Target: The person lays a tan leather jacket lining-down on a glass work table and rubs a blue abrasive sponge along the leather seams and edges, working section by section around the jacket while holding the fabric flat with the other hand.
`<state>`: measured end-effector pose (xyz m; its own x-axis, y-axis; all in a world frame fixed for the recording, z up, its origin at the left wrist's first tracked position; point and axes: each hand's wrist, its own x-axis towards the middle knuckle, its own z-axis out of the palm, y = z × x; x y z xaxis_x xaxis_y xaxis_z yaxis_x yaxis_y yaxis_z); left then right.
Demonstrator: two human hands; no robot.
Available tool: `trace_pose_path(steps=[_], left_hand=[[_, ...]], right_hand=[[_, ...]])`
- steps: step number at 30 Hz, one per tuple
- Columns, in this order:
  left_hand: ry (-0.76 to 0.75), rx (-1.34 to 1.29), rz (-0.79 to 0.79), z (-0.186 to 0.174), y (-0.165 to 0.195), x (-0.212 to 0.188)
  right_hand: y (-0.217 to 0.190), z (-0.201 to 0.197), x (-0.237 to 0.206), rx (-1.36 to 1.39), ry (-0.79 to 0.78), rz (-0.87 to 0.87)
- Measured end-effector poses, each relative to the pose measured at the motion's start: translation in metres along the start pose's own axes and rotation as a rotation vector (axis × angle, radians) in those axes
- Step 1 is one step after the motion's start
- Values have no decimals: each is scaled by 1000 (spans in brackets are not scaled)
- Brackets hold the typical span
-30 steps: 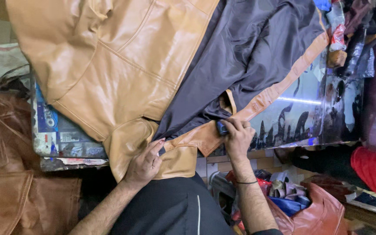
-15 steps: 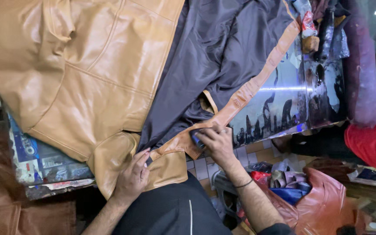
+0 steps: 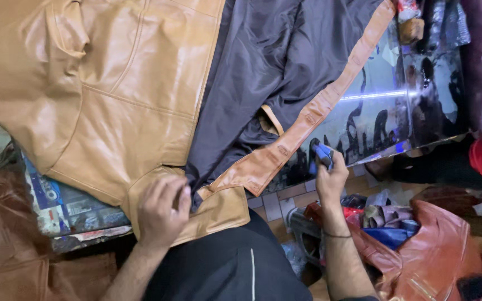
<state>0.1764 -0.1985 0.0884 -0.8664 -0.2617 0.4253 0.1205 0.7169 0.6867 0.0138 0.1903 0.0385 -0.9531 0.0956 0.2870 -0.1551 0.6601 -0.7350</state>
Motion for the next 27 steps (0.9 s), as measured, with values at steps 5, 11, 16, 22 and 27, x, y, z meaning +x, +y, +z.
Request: trace_pose_path(steps=[5,11,16,22,27], left_hand=[[-169,208,-223,5,-35,48],[-415,374,-360,12,-46,78],[-619,515,-388,28,-51,89],[-557,211,-233,24,-103,99],[-759,508,-301,31,-122,104]], right_hand=[[9,34,-116,843,-488,506],[-6,67,-153,904,-775,327],[-31,87,-138,1060,-683,380],[-46,127,-125,985,-753,217],[-68,139,-122,853,-761,167]])
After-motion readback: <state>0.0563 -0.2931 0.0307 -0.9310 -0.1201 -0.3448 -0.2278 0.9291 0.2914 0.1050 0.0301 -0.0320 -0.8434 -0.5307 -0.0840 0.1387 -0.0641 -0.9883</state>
